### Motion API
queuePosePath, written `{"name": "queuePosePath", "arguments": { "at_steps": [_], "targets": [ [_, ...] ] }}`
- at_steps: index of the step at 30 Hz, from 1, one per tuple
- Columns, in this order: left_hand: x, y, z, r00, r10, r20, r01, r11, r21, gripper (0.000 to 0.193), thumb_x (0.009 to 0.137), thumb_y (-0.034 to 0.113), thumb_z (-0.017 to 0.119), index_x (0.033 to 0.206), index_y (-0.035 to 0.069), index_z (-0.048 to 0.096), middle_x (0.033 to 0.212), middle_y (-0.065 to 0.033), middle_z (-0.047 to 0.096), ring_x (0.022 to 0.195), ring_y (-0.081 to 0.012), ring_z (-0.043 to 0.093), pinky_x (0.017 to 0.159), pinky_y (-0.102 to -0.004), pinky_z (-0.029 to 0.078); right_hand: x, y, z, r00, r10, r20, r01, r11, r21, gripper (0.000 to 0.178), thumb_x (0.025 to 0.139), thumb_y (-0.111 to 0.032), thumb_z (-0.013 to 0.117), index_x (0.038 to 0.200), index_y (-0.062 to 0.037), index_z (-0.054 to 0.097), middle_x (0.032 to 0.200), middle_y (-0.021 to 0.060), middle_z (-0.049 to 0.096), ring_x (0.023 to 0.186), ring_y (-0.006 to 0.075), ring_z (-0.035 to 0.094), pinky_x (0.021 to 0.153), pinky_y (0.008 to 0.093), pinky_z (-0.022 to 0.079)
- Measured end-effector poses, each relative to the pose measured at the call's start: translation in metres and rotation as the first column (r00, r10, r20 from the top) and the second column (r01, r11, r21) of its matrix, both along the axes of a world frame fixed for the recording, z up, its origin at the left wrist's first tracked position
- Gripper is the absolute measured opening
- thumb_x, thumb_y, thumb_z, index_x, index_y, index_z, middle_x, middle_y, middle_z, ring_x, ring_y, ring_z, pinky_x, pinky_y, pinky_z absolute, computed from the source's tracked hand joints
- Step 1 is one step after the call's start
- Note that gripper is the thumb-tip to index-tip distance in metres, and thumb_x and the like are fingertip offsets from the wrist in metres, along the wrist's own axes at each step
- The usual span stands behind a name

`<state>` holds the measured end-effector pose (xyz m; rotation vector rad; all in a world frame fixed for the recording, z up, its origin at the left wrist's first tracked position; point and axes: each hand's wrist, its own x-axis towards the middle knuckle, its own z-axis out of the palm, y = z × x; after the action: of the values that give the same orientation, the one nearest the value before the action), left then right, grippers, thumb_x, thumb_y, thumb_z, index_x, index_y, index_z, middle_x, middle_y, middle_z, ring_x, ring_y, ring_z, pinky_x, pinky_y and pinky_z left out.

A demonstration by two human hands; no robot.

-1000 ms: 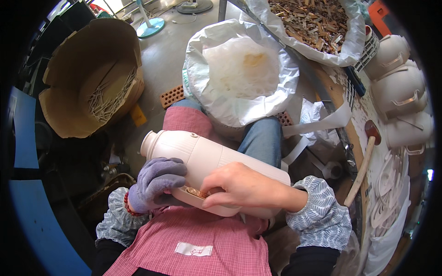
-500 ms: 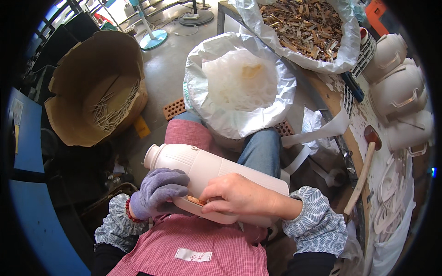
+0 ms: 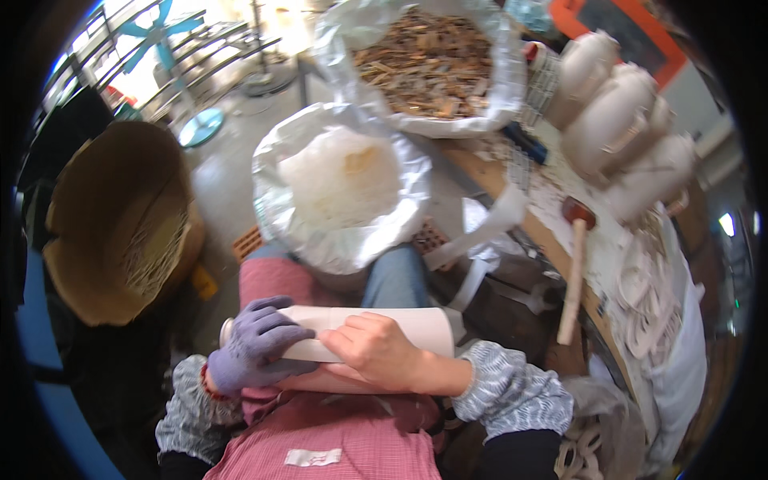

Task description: The person sits on the floor and repeatedly assembles white plastic containers by attaching handles and applying labels. They pick up each container, affix a handle, wipe the surface, apply a label, and place the finished unit aside.

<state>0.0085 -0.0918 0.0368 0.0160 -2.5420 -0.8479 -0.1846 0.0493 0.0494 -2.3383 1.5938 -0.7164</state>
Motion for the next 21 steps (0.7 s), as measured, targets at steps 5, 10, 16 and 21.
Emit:
{"name": "queuePosePath", "arguments": {
  "at_steps": [5,10,16,21],
  "targets": [
    [0.004,-0.02,0.017,0.978,0.089,0.189,-0.154,0.919,0.364,0.056,0.072,0.023,0.078,0.121,0.005,0.059,0.122,-0.0155,0.056,0.112,-0.031,0.057,0.099,-0.0426,0.045,-0.074,0.031,0.019,0.877,-0.353,0.325,0.228,0.903,0.364,0.031,0.077,-0.025,0.077,0.097,-0.0031,0.068,0.091,0.0136,0.067,0.083,0.0232,0.067,0.075,0.0317,0.051],
    [-0.08,-0.026,-0.025,0.998,0.06,-0.032,-0.034,0.848,0.529,0.05,0.082,0.019,0.071,0.125,0.001,0.055,0.131,-0.0162,0.049,0.121,-0.0296,0.05,0.1,-0.0375,0.042,-0.152,0.057,0.002,0.419,-0.594,0.687,0.228,0.801,0.553,0.031,0.087,-0.027,0.072,0.105,-0.0029,0.066,0.092,-0.0015,0.065,0.085,0.0067,0.058,0.075,0.0245,0.048],
    [-0.265,-0.012,-0.025,0.994,0.093,-0.065,-0.038,0.815,0.579,0.029,0.093,0.025,0.057,0.112,0.003,0.06,0.107,-0.0172,0.061,0.098,-0.0332,0.06,0.088,-0.0372,0.045,-0.277,0.117,-0.018,0.236,-0.817,0.527,0.798,0.472,0.374,0.036,0.09,-0.026,0.067,0.116,-0.0032,0.062,0.112,0.0082,0.059,0.105,0.0172,0.055,0.089,0.0296,0.043],
    [-0.344,-0.054,-0.044,0.989,0.019,0.145,-0.062,0.954,0.295,0.035,0.098,0.03,0.042,0.118,0.006,0.059,0.121,-0.0157,0.058,0.115,-0.036,0.054,0.097,-0.0391,0.042,-0.341,0.163,-0.031,-0.234,-0.935,-0.265,0.961,-0.182,-0.206,0.062,0.085,-0.024,0.067,0.138,-0.0084,0.04,0.127,0.0172,0.052,0.113,0.0338,0.055,0.088,0.0422,0.048]
  ]
}}
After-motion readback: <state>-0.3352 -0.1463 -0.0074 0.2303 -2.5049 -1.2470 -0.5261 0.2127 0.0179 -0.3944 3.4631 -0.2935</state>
